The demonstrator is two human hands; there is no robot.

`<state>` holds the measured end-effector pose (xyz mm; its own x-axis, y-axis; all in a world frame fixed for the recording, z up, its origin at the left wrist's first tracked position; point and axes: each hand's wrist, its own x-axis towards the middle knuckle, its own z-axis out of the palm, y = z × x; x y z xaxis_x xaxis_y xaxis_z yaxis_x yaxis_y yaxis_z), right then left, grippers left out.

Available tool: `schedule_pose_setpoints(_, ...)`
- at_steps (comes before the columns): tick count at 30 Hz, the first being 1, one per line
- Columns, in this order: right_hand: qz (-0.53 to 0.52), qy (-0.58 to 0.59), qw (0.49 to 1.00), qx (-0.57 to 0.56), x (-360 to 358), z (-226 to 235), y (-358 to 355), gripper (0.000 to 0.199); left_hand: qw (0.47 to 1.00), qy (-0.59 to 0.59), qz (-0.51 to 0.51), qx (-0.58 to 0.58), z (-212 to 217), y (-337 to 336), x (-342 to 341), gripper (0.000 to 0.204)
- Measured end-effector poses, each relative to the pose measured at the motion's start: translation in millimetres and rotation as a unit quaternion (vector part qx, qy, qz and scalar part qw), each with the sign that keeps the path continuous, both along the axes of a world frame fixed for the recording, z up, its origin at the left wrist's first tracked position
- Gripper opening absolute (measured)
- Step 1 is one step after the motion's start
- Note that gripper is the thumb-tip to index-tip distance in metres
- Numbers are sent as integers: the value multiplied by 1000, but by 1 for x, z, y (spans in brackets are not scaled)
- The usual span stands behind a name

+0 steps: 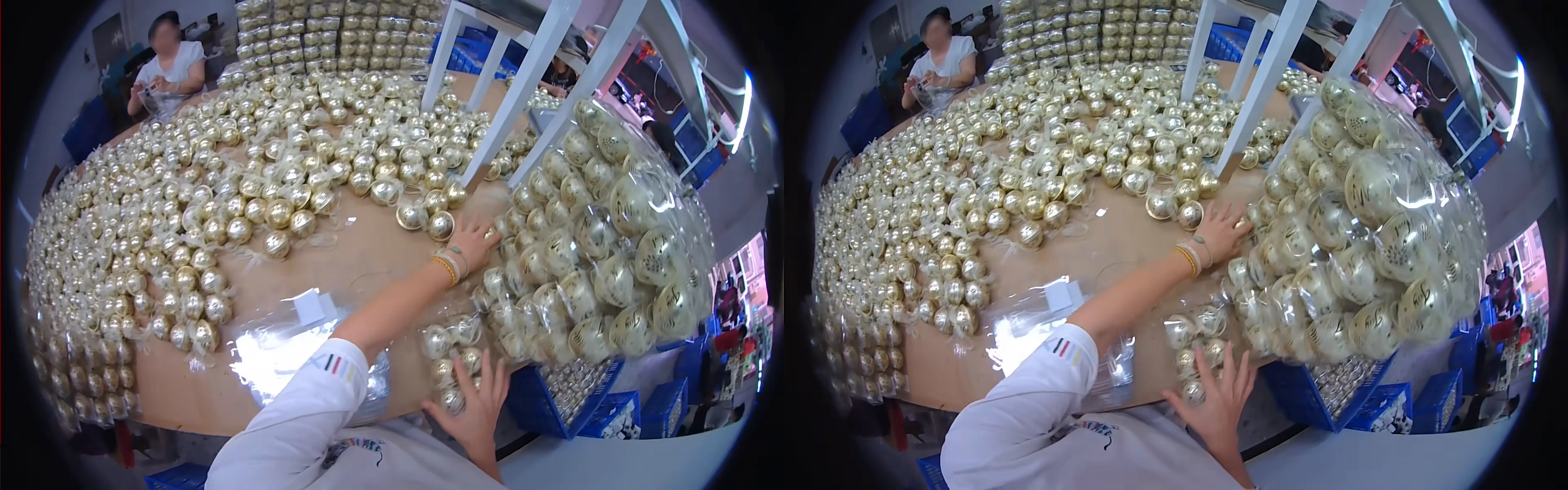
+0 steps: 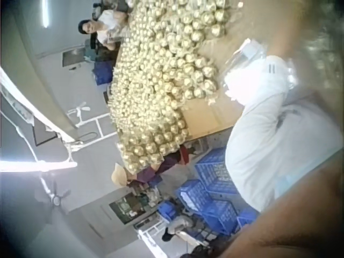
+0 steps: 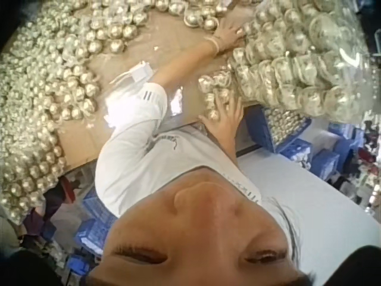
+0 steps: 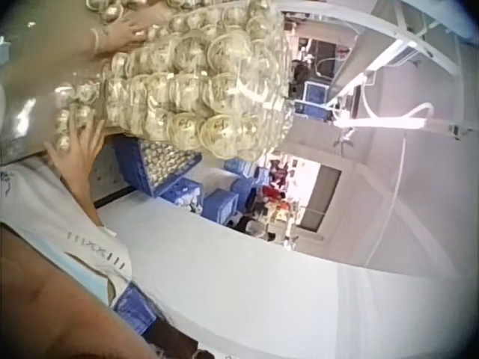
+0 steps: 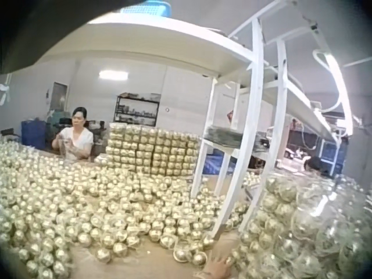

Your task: Packing gold-colored spherical ornaments into clear plastic bags and sealing them.

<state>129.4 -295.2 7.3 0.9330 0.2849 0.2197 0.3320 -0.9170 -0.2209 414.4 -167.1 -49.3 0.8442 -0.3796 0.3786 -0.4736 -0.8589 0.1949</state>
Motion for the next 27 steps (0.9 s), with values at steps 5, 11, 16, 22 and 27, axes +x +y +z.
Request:
schedule_pose_setpoints(5, 27, 67, 997, 14, 8, -2, 4, 69, 936, 32, 21, 351, 9, 36, 11, 36)
schedule_pose_setpoints(11, 117, -95, 989, -4, 58, -34, 58, 57, 949, 18, 170, 264, 4, 155, -17, 37)
schedule_pose_setpoints(16, 43, -125, 989, -73, 135, -61, 100, 60, 917, 3, 217, 336, 1, 210, -51, 38)
schedule_pose_setpoints(22, 65, -11, 989, -133, 191, -14, 146, 66, 938, -20, 214, 272, 0, 273, -102, 40)
schedule_pose_setpoints(27, -36, -15, 998, -52, 283, -33, 143, 74, 964, -59, 119, 230, 5, 298, -122, 37)
